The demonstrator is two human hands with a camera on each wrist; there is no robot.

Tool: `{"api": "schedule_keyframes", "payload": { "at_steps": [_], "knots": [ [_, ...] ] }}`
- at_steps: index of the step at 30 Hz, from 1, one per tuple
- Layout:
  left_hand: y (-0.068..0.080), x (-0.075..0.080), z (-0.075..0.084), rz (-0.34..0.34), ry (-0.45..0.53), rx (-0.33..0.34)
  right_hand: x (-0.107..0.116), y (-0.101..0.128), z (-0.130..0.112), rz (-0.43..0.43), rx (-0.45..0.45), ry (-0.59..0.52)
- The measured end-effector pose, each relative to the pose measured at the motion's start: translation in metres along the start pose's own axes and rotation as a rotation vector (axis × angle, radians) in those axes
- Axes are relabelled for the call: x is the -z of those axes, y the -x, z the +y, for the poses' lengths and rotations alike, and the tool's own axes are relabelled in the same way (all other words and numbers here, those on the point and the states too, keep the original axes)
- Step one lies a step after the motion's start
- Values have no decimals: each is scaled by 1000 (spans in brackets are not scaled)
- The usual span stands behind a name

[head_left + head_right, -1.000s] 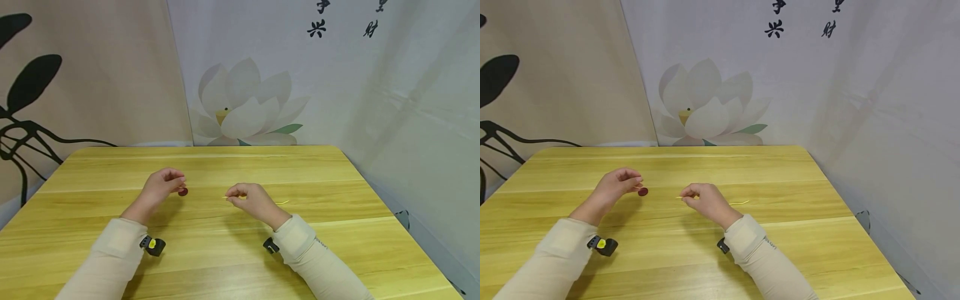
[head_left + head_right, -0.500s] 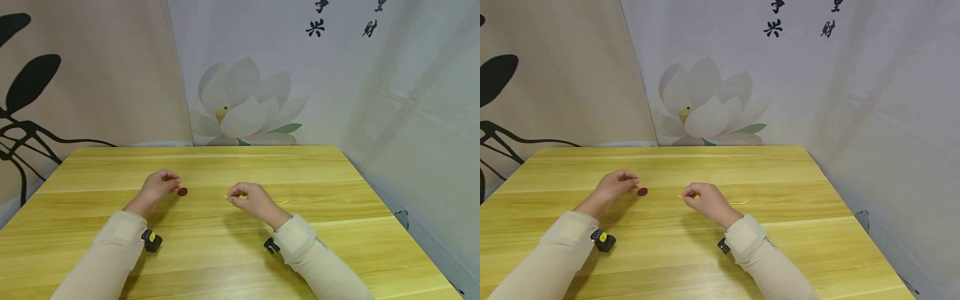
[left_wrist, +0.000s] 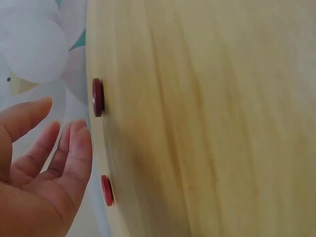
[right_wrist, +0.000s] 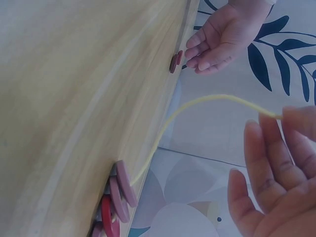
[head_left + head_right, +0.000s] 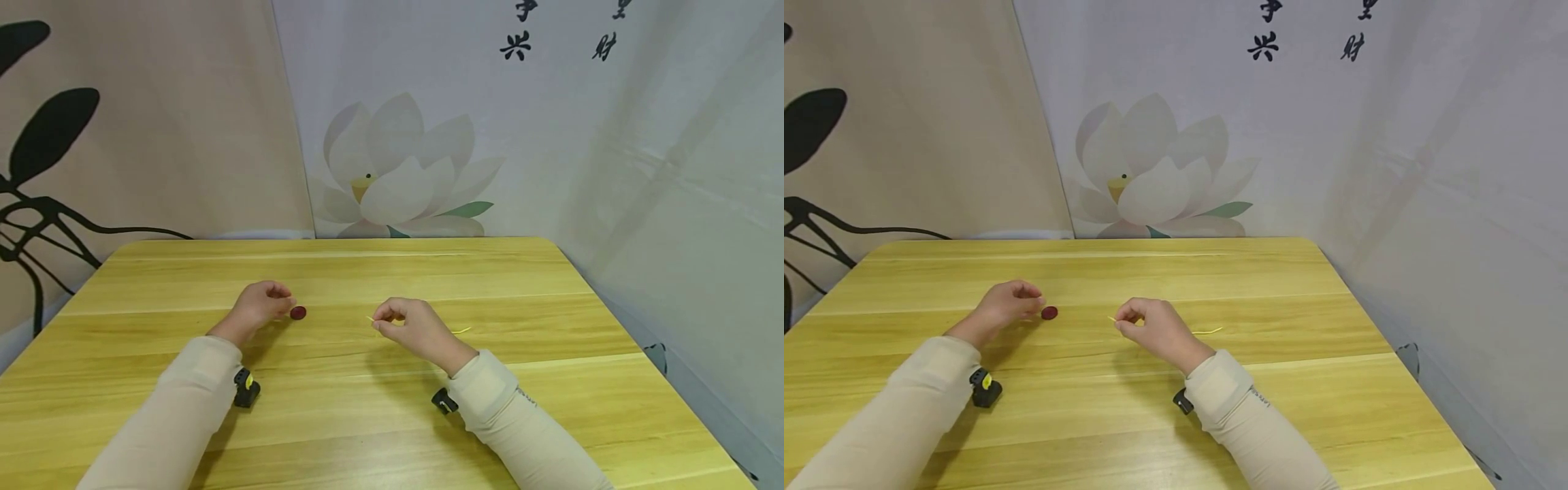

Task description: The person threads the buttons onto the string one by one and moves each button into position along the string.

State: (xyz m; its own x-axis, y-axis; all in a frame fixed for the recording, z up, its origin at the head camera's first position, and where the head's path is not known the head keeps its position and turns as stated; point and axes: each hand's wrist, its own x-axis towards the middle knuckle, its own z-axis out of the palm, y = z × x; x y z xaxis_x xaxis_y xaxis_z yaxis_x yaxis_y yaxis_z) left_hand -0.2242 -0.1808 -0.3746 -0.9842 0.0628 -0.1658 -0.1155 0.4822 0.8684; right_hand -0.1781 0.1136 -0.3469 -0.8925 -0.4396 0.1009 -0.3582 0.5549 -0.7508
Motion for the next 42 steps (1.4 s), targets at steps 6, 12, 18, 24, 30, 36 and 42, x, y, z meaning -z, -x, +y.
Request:
{"api": "schedule_keyframes", "payload": {
  "at_steps": [6, 12, 18, 24, 30, 36, 42],
  "knots": [
    [-1, 0, -1, -15, -72, 3, 0, 0, -1, -2, 4, -11],
    [-2, 0, -2, -32, -128, -1, 0, 0, -1, -9, 7, -13],
    [-2, -1, 1, -52, -172, 8, 1, 1, -1, -6, 1, -13],
    [-5, -3, 1, -78, -194, 0, 1, 1, -2, -5, 4, -15],
    [-7, -3, 1, -102, -239, -46, 2, 1, -2, 0, 3, -13],
    [-7, -4, 3, -107, -295, -86, 2, 1, -1, -3, 3, -11],
    [-9, -4, 3, -111, -315, -103, 3, 0, 0, -1, 5, -15]
  ]
}}
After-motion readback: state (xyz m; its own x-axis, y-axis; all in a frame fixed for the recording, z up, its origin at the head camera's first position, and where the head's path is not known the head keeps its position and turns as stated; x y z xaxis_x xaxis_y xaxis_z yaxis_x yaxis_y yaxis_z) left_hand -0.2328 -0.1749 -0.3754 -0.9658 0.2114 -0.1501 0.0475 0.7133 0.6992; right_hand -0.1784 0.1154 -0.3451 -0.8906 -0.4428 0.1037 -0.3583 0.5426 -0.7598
